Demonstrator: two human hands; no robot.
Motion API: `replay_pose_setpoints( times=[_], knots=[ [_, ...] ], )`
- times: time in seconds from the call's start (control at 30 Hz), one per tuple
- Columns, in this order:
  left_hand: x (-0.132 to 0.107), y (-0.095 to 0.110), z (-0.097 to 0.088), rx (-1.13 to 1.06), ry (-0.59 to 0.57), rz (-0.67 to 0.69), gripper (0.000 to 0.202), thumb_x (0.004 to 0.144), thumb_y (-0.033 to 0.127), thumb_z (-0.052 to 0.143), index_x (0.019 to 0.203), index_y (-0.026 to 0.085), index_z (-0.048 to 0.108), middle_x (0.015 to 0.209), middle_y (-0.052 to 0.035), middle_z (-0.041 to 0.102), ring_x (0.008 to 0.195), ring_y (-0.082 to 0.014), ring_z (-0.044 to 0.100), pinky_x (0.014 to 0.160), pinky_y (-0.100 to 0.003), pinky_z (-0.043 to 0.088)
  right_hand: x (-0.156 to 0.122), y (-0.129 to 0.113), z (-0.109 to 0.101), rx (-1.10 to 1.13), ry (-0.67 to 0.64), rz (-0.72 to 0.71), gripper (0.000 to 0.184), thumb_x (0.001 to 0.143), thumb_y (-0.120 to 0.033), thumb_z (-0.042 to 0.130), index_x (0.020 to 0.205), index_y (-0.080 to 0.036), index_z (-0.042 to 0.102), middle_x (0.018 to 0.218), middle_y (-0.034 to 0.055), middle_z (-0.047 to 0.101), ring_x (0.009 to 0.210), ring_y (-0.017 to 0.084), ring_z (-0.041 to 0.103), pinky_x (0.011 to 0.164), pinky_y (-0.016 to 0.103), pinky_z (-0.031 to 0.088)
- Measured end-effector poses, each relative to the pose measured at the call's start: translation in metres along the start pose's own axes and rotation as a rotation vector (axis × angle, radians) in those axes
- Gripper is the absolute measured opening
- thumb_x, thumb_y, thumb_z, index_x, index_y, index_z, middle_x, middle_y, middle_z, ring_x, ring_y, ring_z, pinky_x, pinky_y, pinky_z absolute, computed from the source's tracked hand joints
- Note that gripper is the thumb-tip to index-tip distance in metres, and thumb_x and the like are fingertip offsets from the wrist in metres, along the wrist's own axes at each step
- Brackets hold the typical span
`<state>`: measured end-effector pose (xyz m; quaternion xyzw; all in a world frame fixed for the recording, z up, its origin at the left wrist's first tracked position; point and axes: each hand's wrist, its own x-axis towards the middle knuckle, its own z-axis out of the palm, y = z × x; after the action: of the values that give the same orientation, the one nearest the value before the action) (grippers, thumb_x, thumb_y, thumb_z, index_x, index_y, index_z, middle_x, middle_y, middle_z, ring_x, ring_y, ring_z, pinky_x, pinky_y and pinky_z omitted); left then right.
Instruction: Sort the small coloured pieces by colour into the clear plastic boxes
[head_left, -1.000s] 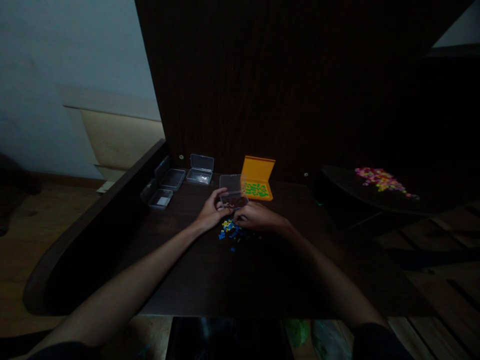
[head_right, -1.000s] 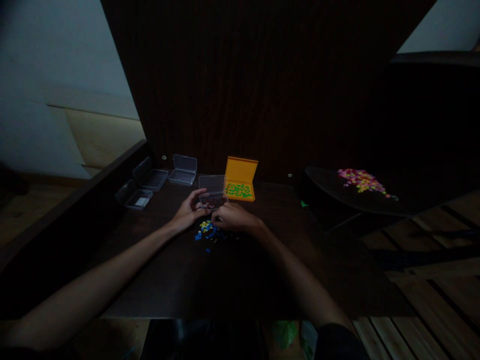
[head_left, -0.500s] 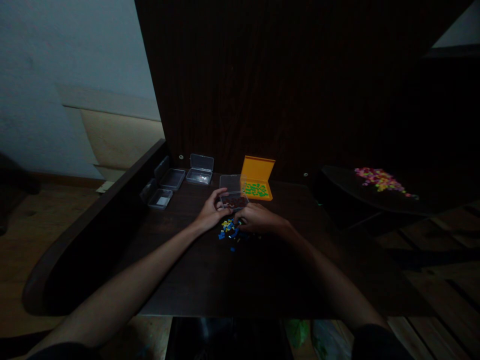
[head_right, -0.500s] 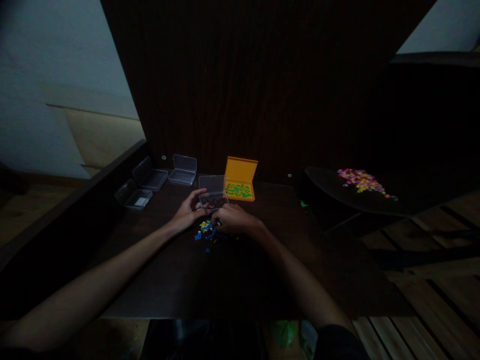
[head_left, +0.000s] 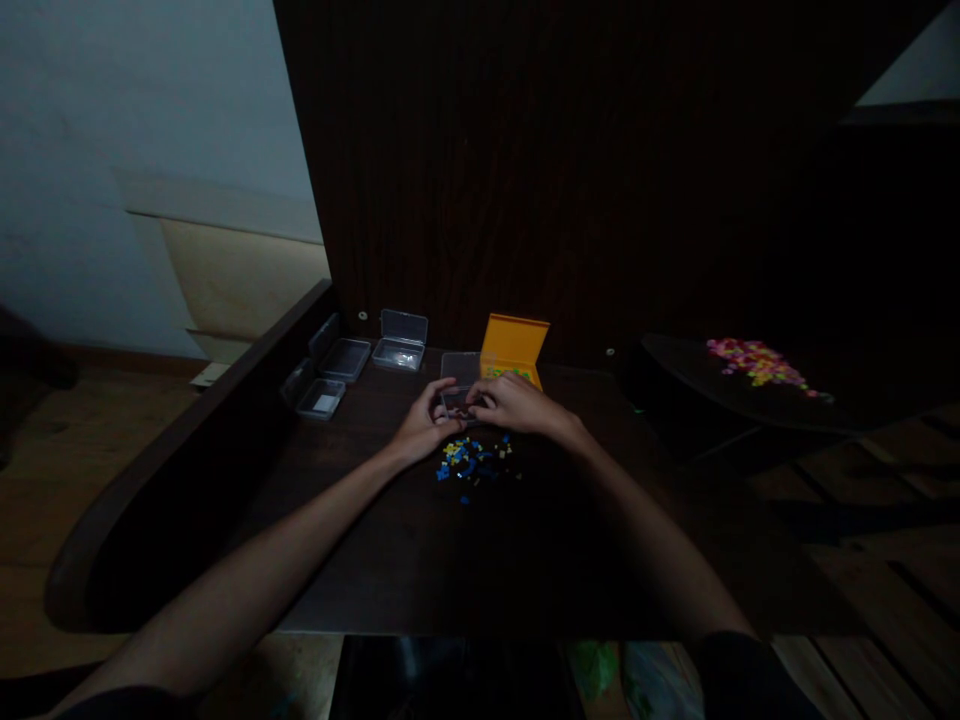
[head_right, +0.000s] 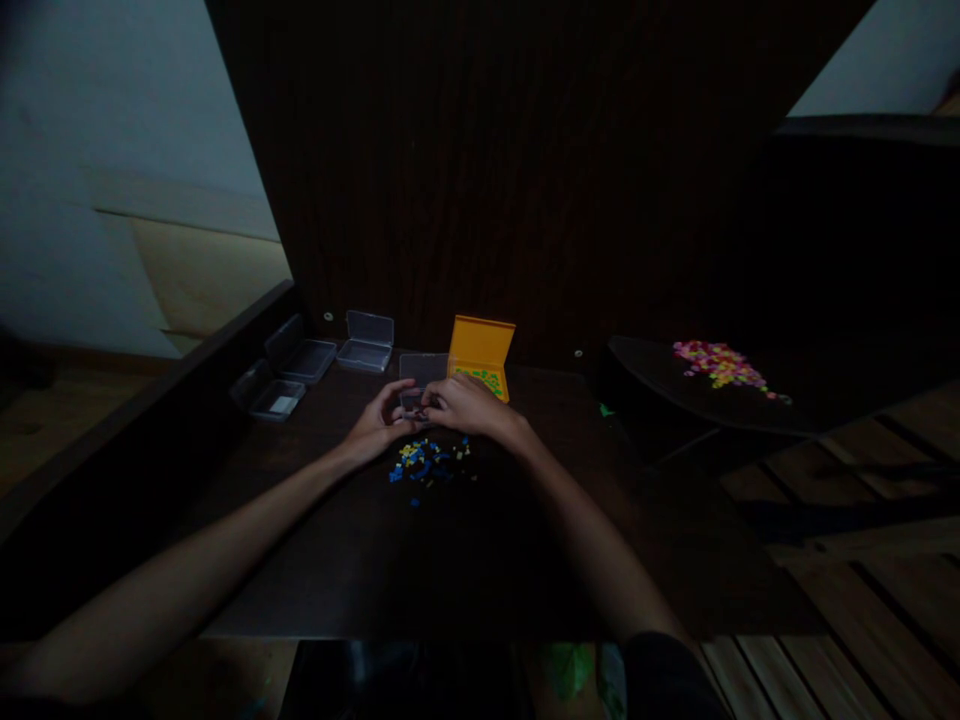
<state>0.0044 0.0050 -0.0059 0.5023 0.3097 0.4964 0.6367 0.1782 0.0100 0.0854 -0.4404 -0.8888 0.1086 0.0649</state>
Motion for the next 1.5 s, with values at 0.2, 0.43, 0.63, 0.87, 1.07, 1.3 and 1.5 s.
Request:
replay_pose_setpoints(
  times=[0.2,0.43,0.63,0.87,1.07,1.3,1.5],
  knots=[
    [-0.001,0.002,0.001,0.002,-0.003,-0.013,0.072,0.056,0.009,0.075,0.121,0.018,0.045,0.11,-0.0069,0.062,0.088,-0.0154,0.064,0.082,-0.03,0.052,0.022,-0.002,0.016,-0.067,-0.014,-0.01,0.024,0.088,-0.029,0.053,0.104,-0.017,0.067,0.087,0.0066,0.067,0.075,0.015,0.055,0.065,0.024,0.032],
    [-0.001,0.001,0.002,0.005,-0.008,-0.013,0.071,0.057,0.009,0.074,0.121,0.019,0.044,0.11,-0.0061,0.061,0.09,-0.0155,0.064,0.084,-0.031,0.051,0.027,-0.001,0.021,-0.149,-0.028,-0.017,0.027,0.091,-0.028,0.048,0.108,-0.018,0.067,0.092,0.0083,0.068,0.079,0.017,0.059,0.065,0.026,0.032],
    [-0.001,0.001,0.0,-0.001,-0.018,-0.028,0.074,0.058,0.01,0.074,0.124,0.018,0.043,0.113,-0.0079,0.061,0.089,-0.0162,0.065,0.084,-0.033,0.052,0.019,-0.001,0.014,-0.101,-0.033,-0.046,0.029,0.09,-0.022,0.046,0.106,-0.023,0.069,0.09,0.0055,0.07,0.075,0.016,0.06,0.065,0.025,0.033],
    [-0.001,0.0,0.0,0.009,-0.01,-0.015,0.073,0.058,0.011,0.075,0.123,0.019,0.044,0.12,-0.0097,0.058,0.088,-0.0145,0.065,0.083,-0.03,0.052,-0.003,-0.001,0.007,0.049,0.005,-0.066,0.025,0.085,-0.023,0.051,0.1,-0.021,0.071,0.072,0.0008,0.066,0.062,0.011,0.052,0.06,0.023,0.031],
    [-0.002,0.003,0.0,-0.007,-0.008,-0.018,0.07,0.057,0.008,0.074,0.12,0.019,0.045,0.126,-0.0112,0.052,0.09,-0.0141,0.064,0.086,-0.031,0.051,-0.025,-0.01,0.012,0.142,-0.136,-0.156,0.018,0.082,-0.02,0.057,0.094,-0.019,0.071,0.065,-0.0021,0.061,0.057,0.009,0.048,0.058,0.021,0.031],
    [-0.001,-0.001,-0.002,-0.007,-0.016,-0.013,0.069,0.059,0.01,0.075,0.12,0.021,0.045,0.131,-0.0111,0.049,0.09,-0.0138,0.065,0.083,-0.03,0.053,-0.03,-0.013,0.036,0.054,-0.186,-0.209,0.018,0.082,-0.022,0.059,0.096,-0.022,0.07,0.078,0.0,0.066,0.068,0.011,0.055,0.061,0.022,0.032],
    [-0.001,-0.001,-0.001,-0.024,0.0,-0.013,0.07,0.057,0.009,0.076,0.12,0.02,0.046,0.129,-0.0105,0.05,0.091,-0.0142,0.065,0.084,-0.03,0.053,-0.029,-0.014,0.034,-0.011,-0.194,-0.176,0.017,0.081,-0.022,0.058,0.095,-0.022,0.068,0.081,0.0007,0.067,0.072,0.013,0.057,0.061,0.023,0.031]
  ],
)
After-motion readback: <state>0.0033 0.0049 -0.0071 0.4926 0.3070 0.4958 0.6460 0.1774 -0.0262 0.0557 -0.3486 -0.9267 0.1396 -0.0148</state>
